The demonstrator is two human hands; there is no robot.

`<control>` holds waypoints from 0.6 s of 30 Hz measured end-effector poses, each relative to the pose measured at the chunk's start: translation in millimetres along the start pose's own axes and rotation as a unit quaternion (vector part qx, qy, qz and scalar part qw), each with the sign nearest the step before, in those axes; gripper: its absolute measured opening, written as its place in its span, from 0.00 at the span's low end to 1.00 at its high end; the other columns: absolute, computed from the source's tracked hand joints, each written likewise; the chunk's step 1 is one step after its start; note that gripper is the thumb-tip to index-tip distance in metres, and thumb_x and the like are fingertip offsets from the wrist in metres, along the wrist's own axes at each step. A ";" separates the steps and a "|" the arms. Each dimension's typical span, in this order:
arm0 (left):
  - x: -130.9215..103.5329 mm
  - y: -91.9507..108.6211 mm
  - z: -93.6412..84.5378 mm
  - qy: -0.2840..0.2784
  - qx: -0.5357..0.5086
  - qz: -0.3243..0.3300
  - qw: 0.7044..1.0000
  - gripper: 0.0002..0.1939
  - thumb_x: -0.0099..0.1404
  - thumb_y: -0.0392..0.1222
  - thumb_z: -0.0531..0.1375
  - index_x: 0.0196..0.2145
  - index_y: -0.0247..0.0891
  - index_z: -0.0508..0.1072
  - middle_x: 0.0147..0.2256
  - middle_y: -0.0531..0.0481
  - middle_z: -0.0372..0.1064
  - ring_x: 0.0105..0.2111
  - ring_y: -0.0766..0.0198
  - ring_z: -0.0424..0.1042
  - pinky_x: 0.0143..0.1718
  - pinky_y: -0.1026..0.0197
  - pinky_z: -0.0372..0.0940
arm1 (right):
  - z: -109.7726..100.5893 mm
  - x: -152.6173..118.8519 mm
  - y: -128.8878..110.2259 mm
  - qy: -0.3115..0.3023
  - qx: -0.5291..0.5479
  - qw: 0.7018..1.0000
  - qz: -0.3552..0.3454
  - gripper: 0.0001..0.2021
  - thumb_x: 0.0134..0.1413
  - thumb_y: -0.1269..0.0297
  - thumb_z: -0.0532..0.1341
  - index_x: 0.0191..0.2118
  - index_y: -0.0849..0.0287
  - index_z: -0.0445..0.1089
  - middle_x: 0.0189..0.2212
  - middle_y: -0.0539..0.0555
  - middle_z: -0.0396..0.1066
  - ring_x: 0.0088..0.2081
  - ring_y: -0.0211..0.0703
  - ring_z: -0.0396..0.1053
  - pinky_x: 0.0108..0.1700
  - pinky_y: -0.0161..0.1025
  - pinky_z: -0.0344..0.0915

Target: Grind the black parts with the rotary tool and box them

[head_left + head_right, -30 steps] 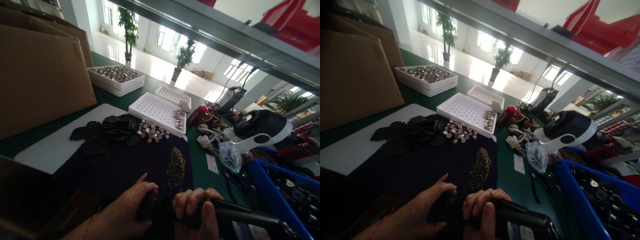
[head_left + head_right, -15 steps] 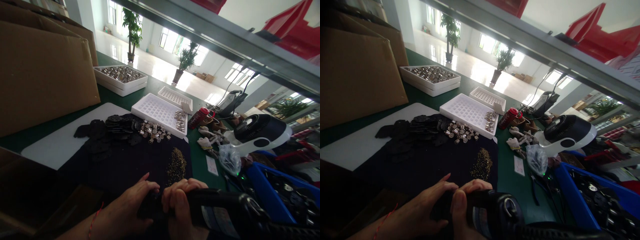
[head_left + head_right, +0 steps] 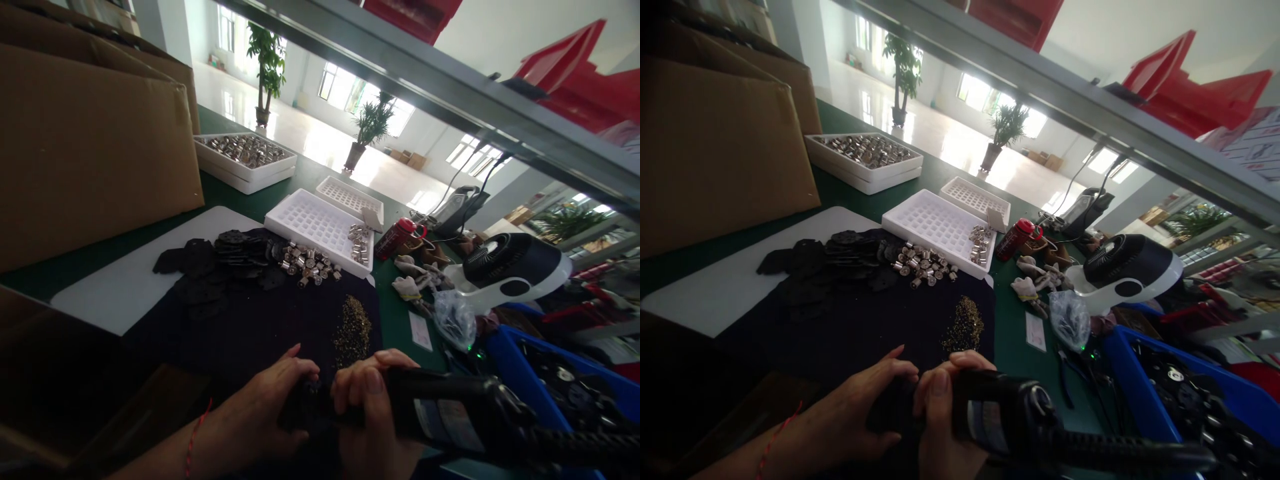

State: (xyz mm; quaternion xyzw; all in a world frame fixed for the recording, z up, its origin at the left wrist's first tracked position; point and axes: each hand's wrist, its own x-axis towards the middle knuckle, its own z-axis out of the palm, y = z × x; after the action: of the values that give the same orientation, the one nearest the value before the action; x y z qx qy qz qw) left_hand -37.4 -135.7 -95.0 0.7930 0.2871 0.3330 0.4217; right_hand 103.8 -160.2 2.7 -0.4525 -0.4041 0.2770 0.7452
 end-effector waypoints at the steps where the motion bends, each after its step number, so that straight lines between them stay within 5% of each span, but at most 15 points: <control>1: 0.7 3.5 -2.1 -0.008 0.004 -0.014 1.000 0.40 0.53 0.31 0.68 0.61 0.49 0.60 0.56 0.52 0.76 0.59 0.50 0.76 0.76 0.40 0.49 | 2.3 3.5 -4.3 0.027 0.015 0.999 -0.009 0.07 0.65 0.62 0.68 0.46 0.51 0.70 0.21 0.39 0.65 0.17 0.33 0.64 0.22 0.32 0.66; 5: 1.6 6.4 -2.9 -0.007 0.007 -0.022 1.000 0.42 0.51 0.30 0.68 0.61 0.48 0.62 0.55 0.52 0.76 0.58 0.48 0.77 0.76 0.36 0.46 | 3.1 13.1 -13.1 0.084 0.044 0.995 -0.021 0.09 0.62 0.63 0.69 0.45 0.53 0.72 0.20 0.39 0.65 0.17 0.33 0.63 0.22 0.32 0.67; 18: -3.1 -4.7 2.1 -0.009 0.013 -0.023 1.000 0.44 0.50 0.31 0.69 0.64 0.49 0.62 0.56 0.51 0.76 0.61 0.45 0.74 0.76 0.37 0.48 | -3.3 10.8 -5.1 0.070 0.060 0.996 0.006 0.07 0.63 0.62 0.69 0.43 0.53 0.72 0.21 0.39 0.65 0.18 0.32 0.64 0.22 0.31 0.68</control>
State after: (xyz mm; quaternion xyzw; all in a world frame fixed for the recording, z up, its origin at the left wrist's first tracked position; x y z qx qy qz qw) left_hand -38.5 -136.7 -100.8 0.7943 0.3063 0.3124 0.4214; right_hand 112.4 -155.5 10.1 -0.4281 -0.3306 0.2729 0.7956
